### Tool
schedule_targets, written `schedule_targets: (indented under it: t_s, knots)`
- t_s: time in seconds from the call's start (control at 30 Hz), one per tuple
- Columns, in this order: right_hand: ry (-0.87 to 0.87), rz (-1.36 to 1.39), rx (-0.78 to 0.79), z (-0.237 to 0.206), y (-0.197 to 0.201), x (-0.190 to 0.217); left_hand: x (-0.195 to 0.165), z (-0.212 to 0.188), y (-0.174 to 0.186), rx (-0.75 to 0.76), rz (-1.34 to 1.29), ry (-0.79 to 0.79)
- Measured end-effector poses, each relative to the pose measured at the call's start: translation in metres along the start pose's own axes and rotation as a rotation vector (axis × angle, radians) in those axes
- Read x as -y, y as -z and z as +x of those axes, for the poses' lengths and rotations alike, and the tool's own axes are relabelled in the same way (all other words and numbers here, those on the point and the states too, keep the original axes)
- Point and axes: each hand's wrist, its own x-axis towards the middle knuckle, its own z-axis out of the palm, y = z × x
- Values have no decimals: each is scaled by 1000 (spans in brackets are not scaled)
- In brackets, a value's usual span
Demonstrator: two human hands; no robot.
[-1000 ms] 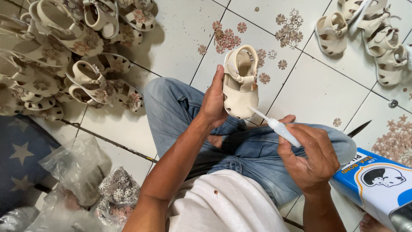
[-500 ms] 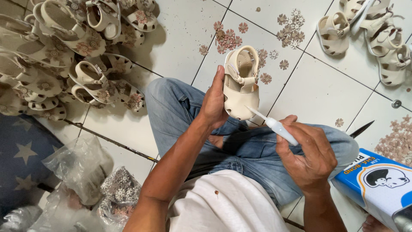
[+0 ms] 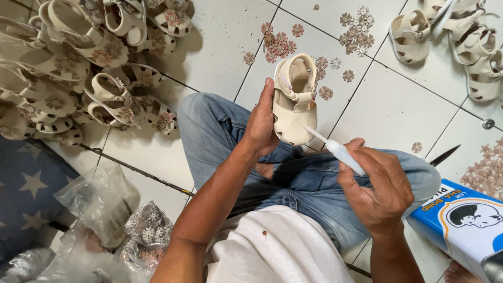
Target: The person sits on the floor and decorates a white sandal by applying glue with a small applicator and attaching small flower-shaped embellishments. They repeat this process on multiple sandals, placing finished ones aside.
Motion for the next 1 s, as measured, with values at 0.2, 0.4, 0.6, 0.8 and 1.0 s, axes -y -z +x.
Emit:
schedule_targets:
  t_s: [0.2,0.4,0.6,0.8,1.0]
  knots:
    - [-28,39,11,-4,2,1,0,-1,2,28,-29,-12]
    - [-10,35,-15,-1,1,1,1,-2,-1,-3,-8,0]
    - [-18,38,-6,-1,3,2,-1,-2,0,12,-39,-19]
    - [-19,43,-32,-1,1,-2,-3,-4,-3,20,-6,6]
    - [-35,76,-29,3,-1,-1,-6,-2,-5,52,-28,-4]
